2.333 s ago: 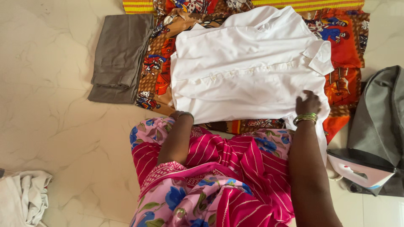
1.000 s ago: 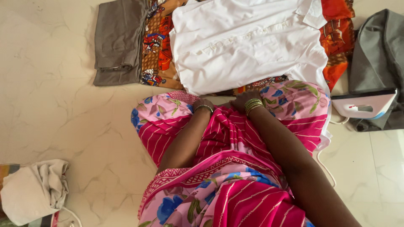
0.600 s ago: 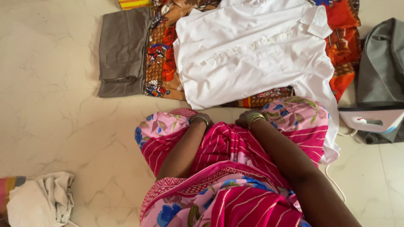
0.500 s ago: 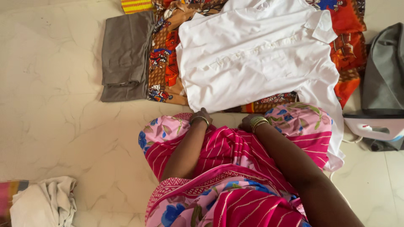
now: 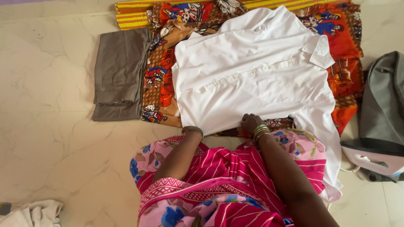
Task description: The person sits on the floor and irons a white shirt laid out on a patterned mat. They button the shirt, smooth the fabric, and use an electric iron to press the front and sleeves.
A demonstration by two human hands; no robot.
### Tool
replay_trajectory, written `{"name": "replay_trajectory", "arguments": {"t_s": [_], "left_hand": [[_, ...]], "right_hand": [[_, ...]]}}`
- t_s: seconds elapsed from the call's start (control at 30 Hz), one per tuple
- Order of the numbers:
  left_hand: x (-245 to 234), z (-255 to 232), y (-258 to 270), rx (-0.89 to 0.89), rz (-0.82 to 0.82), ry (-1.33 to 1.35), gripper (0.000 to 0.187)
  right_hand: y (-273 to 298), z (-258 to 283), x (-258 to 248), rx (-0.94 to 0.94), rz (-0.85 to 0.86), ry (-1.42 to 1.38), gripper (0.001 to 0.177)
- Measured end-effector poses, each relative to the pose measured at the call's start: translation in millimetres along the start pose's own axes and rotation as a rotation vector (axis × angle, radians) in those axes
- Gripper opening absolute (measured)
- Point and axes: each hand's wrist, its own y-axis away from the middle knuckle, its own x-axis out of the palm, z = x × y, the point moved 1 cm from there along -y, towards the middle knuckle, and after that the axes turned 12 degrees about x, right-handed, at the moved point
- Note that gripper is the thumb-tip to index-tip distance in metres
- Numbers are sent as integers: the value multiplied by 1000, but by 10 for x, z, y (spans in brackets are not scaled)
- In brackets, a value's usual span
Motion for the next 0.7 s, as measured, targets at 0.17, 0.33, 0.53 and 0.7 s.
{"name": "replay_trajectory", "arguments": {"t_s": [0.17,0.33,0.53,0.7], "left_hand": [[-179,-31,201,248,199,199,31],[-481,129,-85,427,12,464,31],[-975,1100,-1042,248,-721,587,26],[-1588,1822,-1879,180,-1147,828,32]], "right_hand": [[-193,53,-75,-95,185,-6,41],[-215,115,-372,-195,-201,-298,34],[-257,285,-436,-85,443,-463,30],[-327,310,-435,-154,184,-547,31]]}}
